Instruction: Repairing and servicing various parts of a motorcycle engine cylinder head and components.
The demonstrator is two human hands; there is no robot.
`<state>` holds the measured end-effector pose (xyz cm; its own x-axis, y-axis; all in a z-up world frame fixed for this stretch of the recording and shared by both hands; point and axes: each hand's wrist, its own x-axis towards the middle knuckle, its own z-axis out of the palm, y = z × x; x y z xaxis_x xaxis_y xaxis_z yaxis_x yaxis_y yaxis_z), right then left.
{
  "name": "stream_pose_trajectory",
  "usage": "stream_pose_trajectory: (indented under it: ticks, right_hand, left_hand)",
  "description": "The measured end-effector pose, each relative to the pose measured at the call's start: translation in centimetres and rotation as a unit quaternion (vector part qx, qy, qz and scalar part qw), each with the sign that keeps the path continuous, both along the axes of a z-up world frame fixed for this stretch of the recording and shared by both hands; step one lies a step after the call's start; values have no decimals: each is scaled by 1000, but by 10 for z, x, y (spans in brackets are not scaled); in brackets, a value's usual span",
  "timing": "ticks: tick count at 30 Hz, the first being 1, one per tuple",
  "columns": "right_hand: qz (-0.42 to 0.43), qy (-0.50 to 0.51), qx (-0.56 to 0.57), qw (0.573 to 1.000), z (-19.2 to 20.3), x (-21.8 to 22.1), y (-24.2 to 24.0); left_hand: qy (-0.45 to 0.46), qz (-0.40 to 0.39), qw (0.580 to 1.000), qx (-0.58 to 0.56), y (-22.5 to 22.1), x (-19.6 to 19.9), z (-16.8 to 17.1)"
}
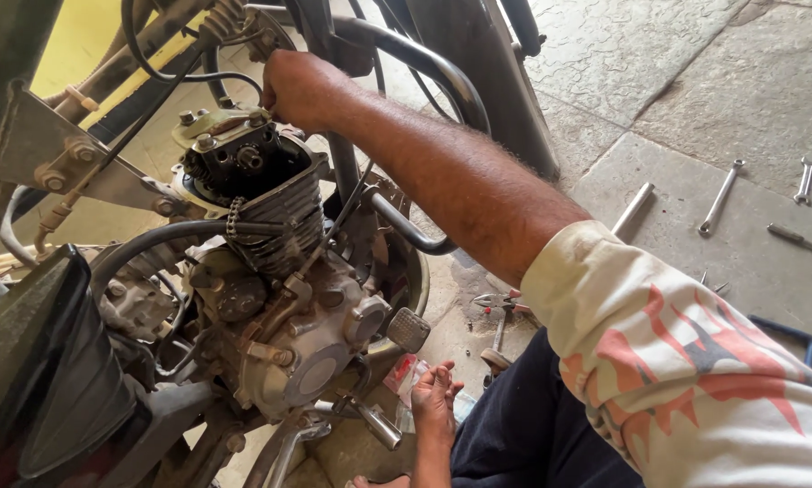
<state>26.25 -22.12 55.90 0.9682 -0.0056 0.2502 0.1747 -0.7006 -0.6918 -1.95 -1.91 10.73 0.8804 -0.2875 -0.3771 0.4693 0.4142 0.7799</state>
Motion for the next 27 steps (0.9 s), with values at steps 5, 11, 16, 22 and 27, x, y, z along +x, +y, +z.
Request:
stream_pose_trajectory:
  ticks: [5, 11, 16, 22, 27]
  right_hand:
    - [10, -11, 4, 1000, -1, -1, -2]
    - [9, 5, 11, 1000, 1, -3, -2]
    - [41, 22, 22, 999, 8, -6, -5]
    - [62, 46, 39, 996, 6, -2, -8]
    - [54, 47, 30, 997, 3, 2, -9]
  left_hand:
    - [-13, -6, 1000, -1, 1, -2, 1]
    - [-8, -5, 1000, 5, 0, -3, 8]
    - [-7, 0, 1000, 7, 0, -3, 9]
    - [-5, 0, 1000, 11, 1, -2, 12]
    - [-17, -4, 1000, 2, 2, -1, 5]
